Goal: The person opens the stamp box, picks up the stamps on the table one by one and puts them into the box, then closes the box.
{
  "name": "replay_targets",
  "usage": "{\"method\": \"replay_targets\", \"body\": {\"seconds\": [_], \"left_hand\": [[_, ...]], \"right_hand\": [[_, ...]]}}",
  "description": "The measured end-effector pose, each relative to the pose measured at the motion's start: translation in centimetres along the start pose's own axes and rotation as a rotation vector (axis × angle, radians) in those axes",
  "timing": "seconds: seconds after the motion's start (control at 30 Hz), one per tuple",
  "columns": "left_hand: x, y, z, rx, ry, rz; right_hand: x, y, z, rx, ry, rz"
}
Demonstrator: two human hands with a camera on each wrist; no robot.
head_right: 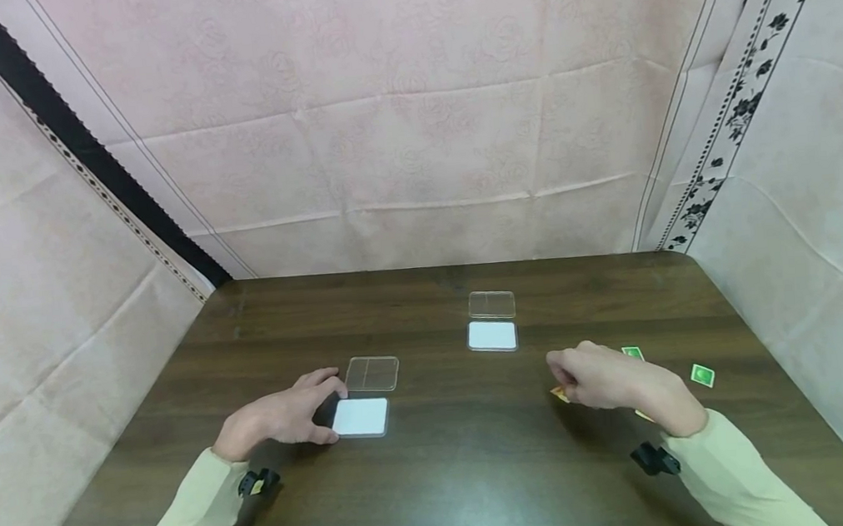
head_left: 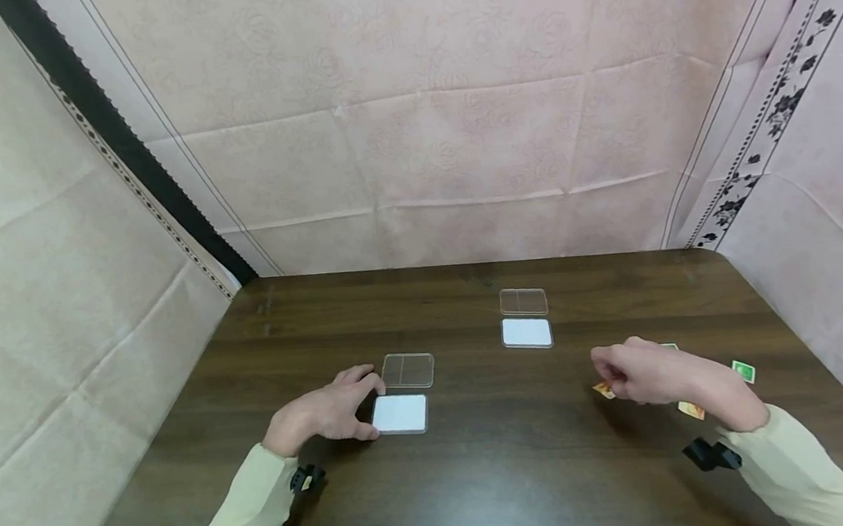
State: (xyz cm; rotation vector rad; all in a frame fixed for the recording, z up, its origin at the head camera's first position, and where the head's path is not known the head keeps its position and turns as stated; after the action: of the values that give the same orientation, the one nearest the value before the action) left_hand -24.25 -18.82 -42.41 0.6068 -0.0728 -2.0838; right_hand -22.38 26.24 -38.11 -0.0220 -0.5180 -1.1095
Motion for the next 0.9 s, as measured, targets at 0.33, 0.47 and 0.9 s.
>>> {"method": "replay_targets", "body": {"seconds": [0.33,0.47,0.9], "left_hand": [[0.0,-0.3,-0.1,0.001,0.008,0.0],[0.0,-0.4,0.0,-0.001,0.007,0.004],[0.1,-0.2,0.0,0.003,0.001,0.014]], "right_hand": [[0.9,-0.6,-0.1,-0.068,0.068,0.083],[1.3,-0.8,0.0,-0.07,0.076,0.086],[3.1,-2.0,0.1,-0.072,0.081,0.108]]}}
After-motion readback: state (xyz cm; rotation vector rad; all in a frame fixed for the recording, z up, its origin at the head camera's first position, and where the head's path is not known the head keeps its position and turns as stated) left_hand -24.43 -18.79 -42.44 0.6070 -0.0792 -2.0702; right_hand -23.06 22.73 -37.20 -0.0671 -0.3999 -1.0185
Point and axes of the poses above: each hand's wrist, its own y-axis away from the middle knuckle, its own z-axis out of the back of the hand, x = y × z, the point moved 1 cm from there along -y, towards the middle knuckle, and after that the axes turned 8 degrees about -z, right-handed, at the moved point
